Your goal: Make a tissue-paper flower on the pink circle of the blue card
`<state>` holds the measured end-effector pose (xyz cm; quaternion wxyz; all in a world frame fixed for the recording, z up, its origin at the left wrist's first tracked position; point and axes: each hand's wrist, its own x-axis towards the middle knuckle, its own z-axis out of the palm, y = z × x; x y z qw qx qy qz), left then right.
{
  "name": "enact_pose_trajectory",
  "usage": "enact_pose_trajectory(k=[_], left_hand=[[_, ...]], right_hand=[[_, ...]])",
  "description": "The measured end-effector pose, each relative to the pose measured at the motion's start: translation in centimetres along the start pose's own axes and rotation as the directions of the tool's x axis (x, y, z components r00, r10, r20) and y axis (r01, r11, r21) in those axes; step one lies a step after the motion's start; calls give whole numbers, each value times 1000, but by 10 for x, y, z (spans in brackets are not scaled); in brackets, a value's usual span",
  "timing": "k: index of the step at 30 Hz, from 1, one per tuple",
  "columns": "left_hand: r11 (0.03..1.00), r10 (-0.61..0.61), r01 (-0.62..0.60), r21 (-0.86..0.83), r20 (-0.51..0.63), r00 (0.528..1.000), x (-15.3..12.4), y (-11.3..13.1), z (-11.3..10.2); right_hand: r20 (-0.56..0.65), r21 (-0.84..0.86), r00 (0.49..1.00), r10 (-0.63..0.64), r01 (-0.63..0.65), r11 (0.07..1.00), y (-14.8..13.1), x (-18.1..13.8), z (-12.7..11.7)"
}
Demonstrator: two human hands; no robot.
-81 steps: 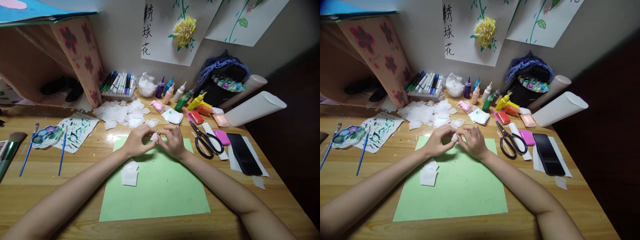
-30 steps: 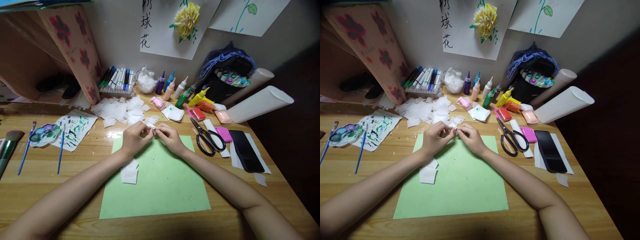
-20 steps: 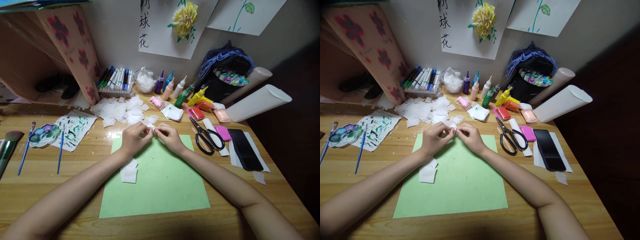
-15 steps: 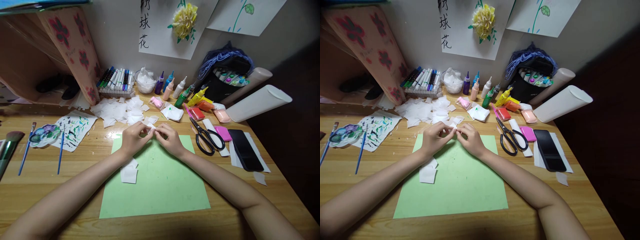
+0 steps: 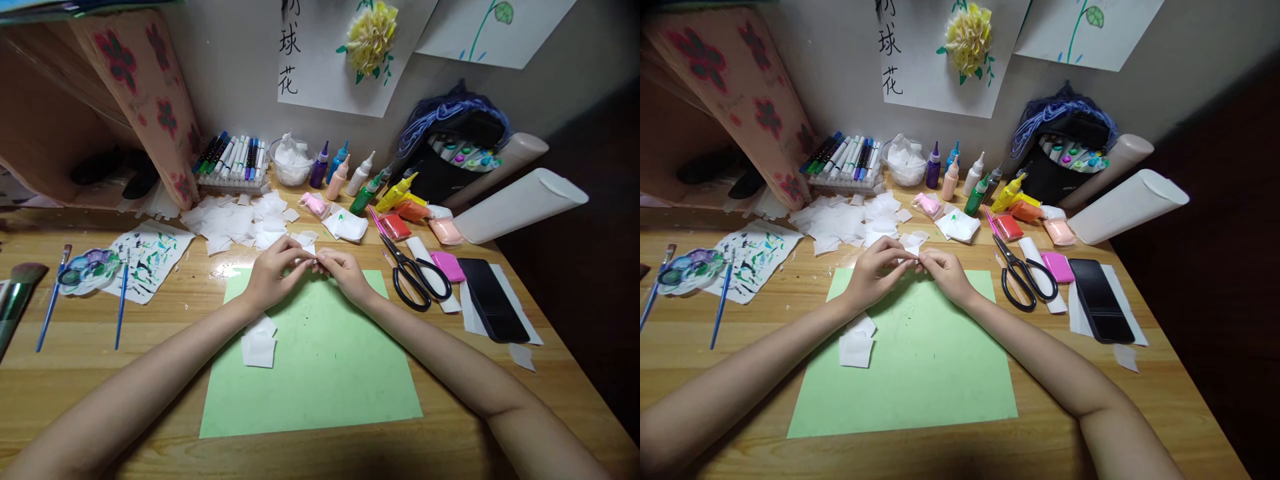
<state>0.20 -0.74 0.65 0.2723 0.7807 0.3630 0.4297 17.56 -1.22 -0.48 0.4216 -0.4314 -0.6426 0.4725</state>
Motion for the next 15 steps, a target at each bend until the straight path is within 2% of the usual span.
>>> enact_pose_trajectory(k=[4,10,15], left_hand=[[999,-25,25,22,-24,999,0,-1,1],[996,-77,80,44,-72,994,-2,-4,3],[993,-58,65,96,-80,995,-4,-6,5]], right_hand=[[-24,-8,1000,-15,15,1000,0,-2,2],[-33,-120,995,-92,88,989,-4,-6,4],[-26,-184,993,-114,107,977,-4,-8,5]])
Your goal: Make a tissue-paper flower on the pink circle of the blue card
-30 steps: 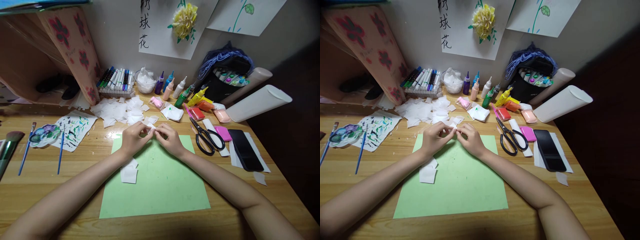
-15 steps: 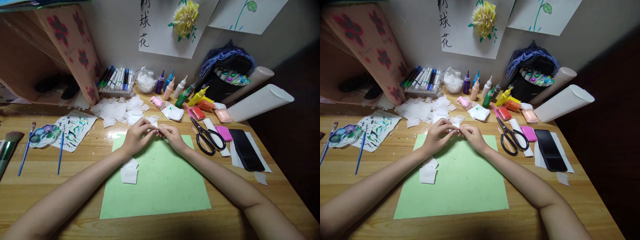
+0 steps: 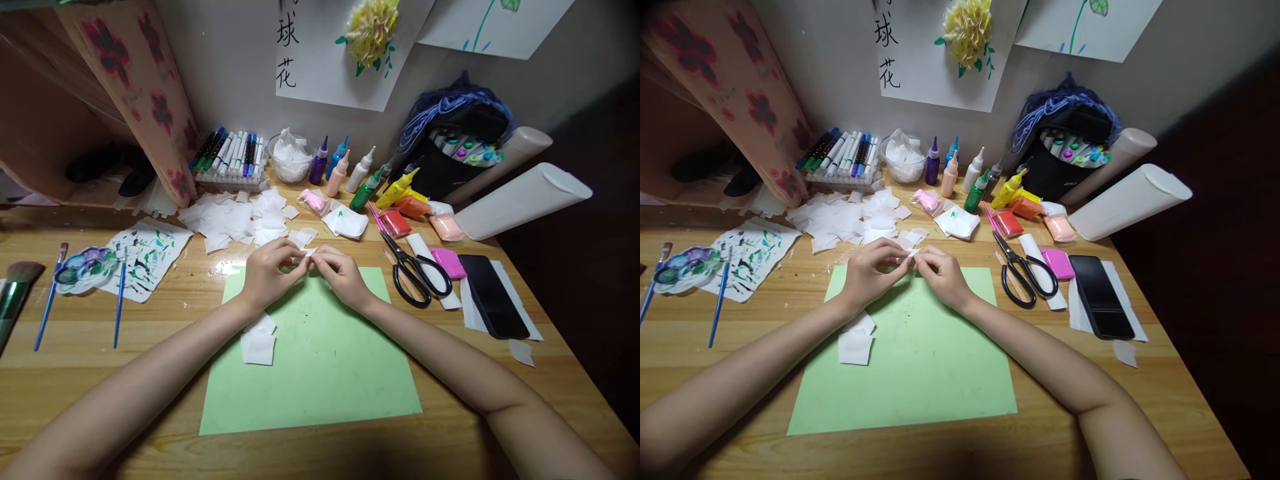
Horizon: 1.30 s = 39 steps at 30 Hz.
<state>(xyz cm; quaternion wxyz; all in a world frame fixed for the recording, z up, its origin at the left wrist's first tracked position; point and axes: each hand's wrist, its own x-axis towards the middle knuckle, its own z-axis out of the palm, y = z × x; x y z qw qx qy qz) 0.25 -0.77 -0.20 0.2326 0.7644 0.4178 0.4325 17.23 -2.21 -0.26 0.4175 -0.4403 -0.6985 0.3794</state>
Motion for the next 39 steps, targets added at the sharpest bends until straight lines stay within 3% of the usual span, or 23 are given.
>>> enact_pose_trajectory(k=[19,39], left_hand=[[994,79,-75,84,-48,996,0,0,0],[988,38,-35,149,-17,999,1,1,0]], right_hand=[[26,-17,1000,14,-13,1000,-2,1,-1],[67,3,997,43,-43,999,-3,3,-1]])
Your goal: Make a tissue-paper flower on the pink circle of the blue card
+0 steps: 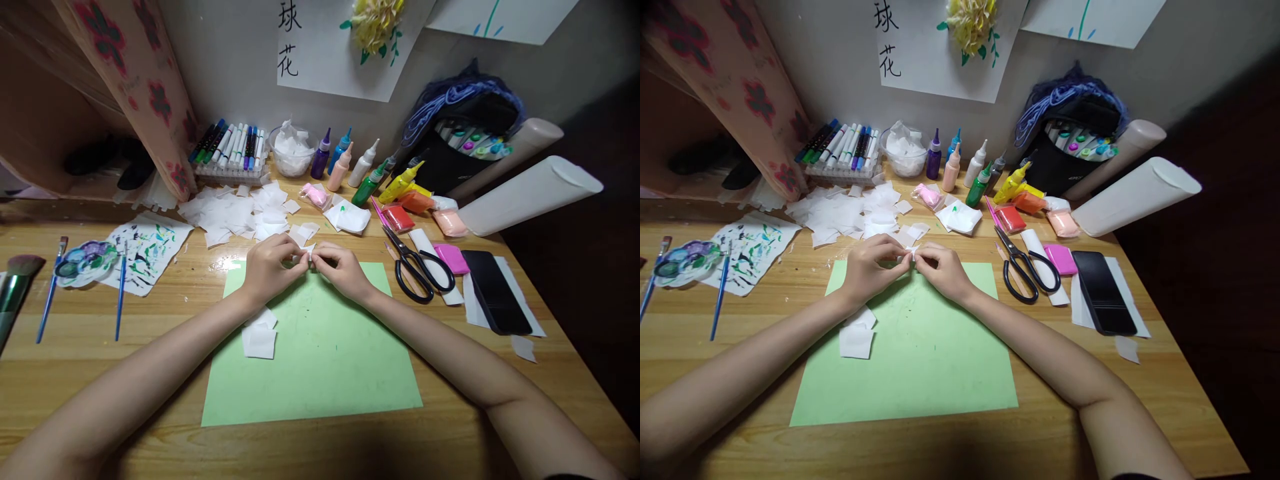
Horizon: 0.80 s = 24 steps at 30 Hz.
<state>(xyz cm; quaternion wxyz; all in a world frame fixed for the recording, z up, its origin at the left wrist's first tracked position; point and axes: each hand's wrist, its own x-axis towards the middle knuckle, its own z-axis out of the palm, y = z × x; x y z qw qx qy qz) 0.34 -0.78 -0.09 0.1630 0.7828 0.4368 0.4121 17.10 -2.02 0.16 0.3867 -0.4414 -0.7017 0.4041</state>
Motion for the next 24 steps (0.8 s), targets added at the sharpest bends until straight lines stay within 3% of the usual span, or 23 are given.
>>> enact_pose_trajectory(k=[19,24], left_hand=[[1000,-5,5,-12,30,1000,0,-2,1],[999,-5,7,-44,65,998,-1,-1,0]], right_hand=[[11,19,1000,26,-26,999,0,0,-1],[-41,7,997,61,-61,998,1,0,0]])
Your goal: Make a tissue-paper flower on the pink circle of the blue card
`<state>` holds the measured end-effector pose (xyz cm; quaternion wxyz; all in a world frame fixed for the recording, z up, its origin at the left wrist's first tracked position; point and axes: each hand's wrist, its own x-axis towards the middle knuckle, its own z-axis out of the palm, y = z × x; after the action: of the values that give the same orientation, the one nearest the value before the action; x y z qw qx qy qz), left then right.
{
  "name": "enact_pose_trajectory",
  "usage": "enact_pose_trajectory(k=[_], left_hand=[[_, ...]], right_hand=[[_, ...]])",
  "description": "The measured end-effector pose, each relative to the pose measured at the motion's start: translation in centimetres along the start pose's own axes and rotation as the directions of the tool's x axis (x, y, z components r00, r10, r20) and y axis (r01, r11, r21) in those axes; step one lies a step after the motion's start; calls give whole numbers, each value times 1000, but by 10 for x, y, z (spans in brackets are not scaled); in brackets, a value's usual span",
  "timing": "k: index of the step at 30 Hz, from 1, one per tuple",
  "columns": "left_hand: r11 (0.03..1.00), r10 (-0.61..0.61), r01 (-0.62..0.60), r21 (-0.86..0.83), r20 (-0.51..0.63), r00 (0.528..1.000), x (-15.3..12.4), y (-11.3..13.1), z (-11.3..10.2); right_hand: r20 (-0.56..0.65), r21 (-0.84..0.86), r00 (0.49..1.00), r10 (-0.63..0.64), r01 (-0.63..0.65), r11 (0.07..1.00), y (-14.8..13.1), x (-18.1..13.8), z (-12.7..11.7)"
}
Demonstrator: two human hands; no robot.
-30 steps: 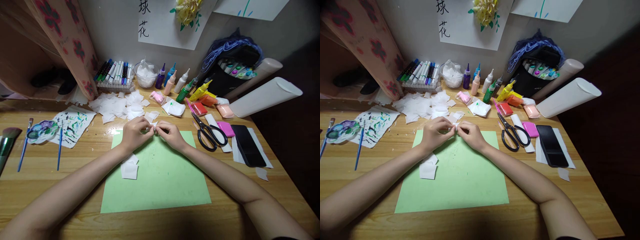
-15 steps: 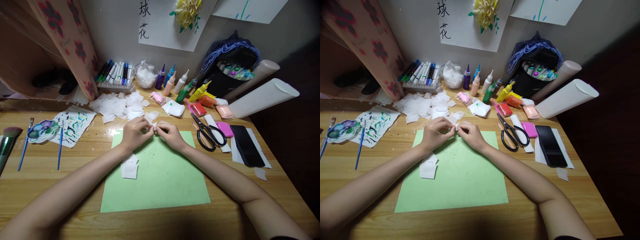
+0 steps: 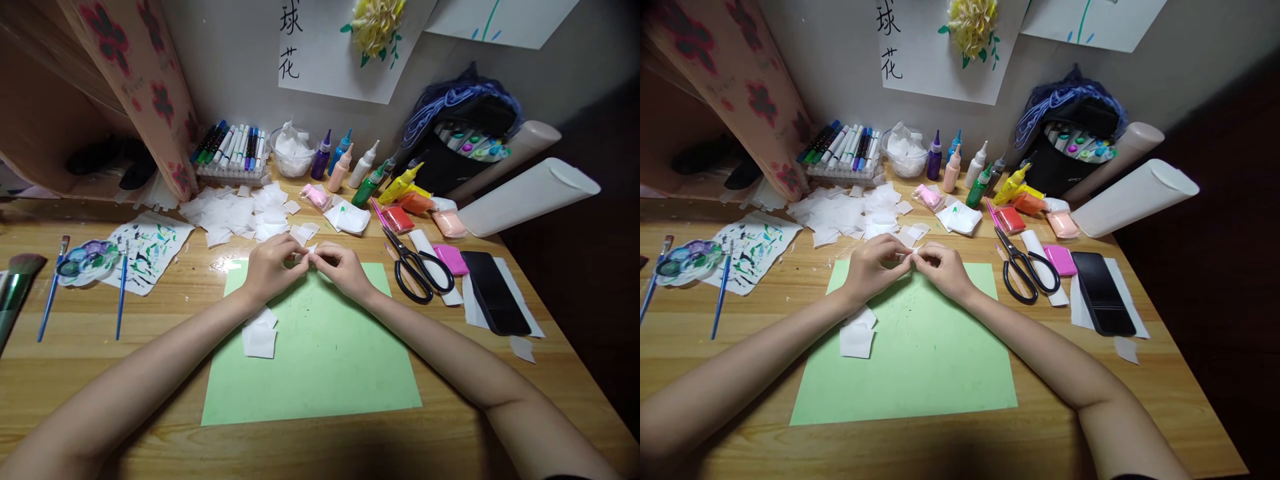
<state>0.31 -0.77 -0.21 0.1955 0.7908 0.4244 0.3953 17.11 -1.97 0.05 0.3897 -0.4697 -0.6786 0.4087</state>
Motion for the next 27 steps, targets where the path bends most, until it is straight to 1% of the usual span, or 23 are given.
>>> enact_pose_trajectory(k=[2,4,7,9,11,12,13,15,18,19,20,24,27], left_hand=[[1000,12,-11,-29,30,999,0,2,-1],[998,-5,8,-65,44,999,2,3,-2],[982,-122,127,-138,47,991,6,3,-4],[954,-190,214,-211,125,974,9,1,-4],[928,-209,261,-264,210,955,11,-1,-4],[923,-209,268,-276,226,951,11,-2,-4],[922,-210,267,-278,218,953,11,-2,-4],[930,-214,251,-267,161,963,10,-3,-3],[951,-191,211,-226,106,976,8,-2,-3],[960,-175,193,-203,103,979,8,-1,-3],[969,-154,172,-176,109,982,7,0,-4],[994,-71,88,-72,205,976,5,3,-6],[997,-53,67,-48,259,964,5,4,-7]], right_hand=[[-40,30,998,38,-37,999,1,1,0],[-80,114,993,85,-75,991,3,2,0],[-131,232,984,121,-88,969,5,3,-2],[-141,250,984,105,-67,966,6,4,-2],[-125,241,988,88,-56,969,7,4,-2],[-111,229,990,88,-61,972,7,4,-1],[-93,211,991,95,-73,975,7,3,0],[-88,165,990,113,-98,981,7,2,1],[-216,80,974,72,-55,995,5,-2,3],[-247,40,968,41,-32,999,5,-4,4],[-247,-9,969,13,-16,1000,4,-6,4],[-77,-243,997,-24,5,970,1,-11,7],[-51,-349,998,-31,11,937,0,-13,8]])
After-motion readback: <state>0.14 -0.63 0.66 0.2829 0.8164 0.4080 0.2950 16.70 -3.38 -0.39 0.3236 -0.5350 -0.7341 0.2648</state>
